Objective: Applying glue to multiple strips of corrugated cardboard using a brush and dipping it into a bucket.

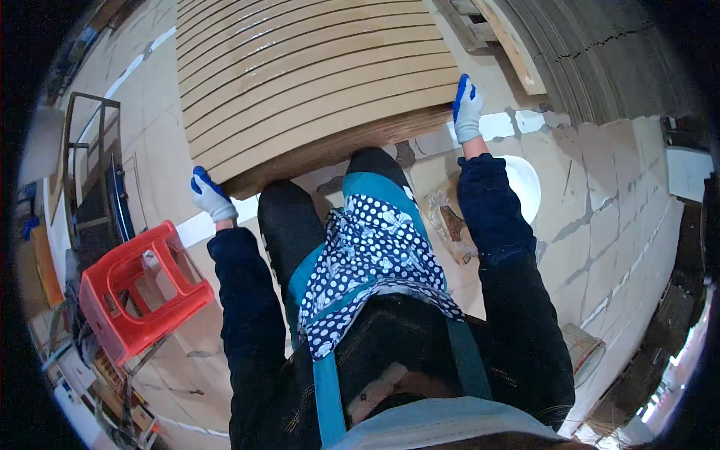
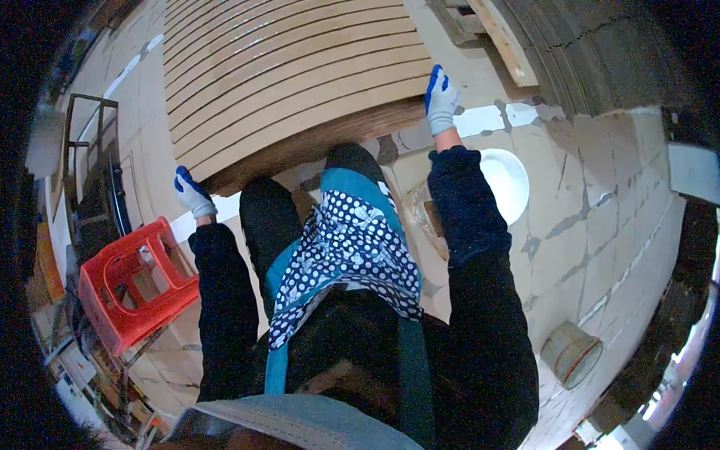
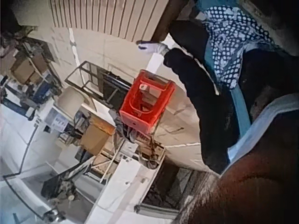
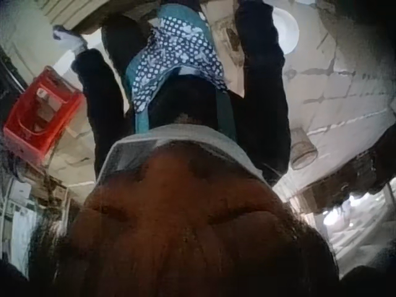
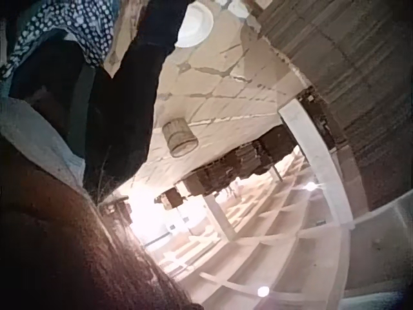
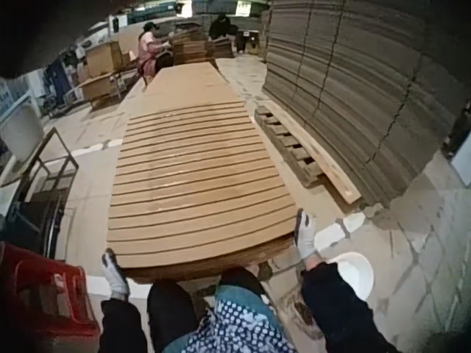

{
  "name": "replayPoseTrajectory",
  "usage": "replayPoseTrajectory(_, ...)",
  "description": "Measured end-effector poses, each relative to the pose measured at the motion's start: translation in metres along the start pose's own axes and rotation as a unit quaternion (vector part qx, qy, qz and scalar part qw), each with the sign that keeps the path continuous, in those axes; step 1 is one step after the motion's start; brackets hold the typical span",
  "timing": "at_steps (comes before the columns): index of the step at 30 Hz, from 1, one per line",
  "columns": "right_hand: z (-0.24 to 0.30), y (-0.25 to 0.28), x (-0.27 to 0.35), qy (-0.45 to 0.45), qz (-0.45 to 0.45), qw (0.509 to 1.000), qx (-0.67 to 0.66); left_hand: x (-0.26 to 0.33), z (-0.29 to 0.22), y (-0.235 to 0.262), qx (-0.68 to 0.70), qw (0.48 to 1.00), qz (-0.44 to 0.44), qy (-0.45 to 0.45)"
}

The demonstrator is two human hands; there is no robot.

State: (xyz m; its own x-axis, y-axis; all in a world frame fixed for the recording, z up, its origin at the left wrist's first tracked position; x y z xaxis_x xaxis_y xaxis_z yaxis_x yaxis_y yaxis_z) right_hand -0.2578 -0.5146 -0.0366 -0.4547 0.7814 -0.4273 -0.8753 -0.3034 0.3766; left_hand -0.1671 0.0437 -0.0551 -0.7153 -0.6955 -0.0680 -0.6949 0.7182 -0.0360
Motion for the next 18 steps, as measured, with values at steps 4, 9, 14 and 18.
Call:
replayPoseTrajectory(4,0.005,-0.014,0.002,0.025,-0.031,0.974,0.224,0.009,-0.008,-0.009,-0.209,0.965,-0.085,-0.131)
replayPoseTrajectory(9,0.025,-0.02,-0.004,0.026,0.079,0.929,0.36,0.018,-0.032,-0.028,-0.463,0.868,-0.07,-0.166)
replayPoseTrajectory(14,0.029,-0.022,-0.007,0.042,0.059,0.927,0.368,0.008,-0.025,-0.028,-0.471,0.863,-0.059,-0.173)
replayPoseTrajectory(18,-0.002,-0.009,-0.036,0.122,0.164,0.938,0.281,-0.02,-0.014,-0.01,-0.475,0.83,0.066,-0.284)
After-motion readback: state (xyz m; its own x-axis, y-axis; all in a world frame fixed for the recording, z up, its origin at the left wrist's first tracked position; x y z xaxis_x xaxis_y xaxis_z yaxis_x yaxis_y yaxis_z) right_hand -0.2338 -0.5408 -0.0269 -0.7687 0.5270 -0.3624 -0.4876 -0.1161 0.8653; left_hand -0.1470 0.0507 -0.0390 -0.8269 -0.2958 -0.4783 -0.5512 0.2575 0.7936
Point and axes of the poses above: each hand's wrist, its own x-axis away from the middle knuckle, its own y-axis out of the back of the hand, z = x × y, the point moved 2 cm from there along -x, towards the middle knuckle, and after that the axes turned 13 degrees about -z, right-handed, at the moved point
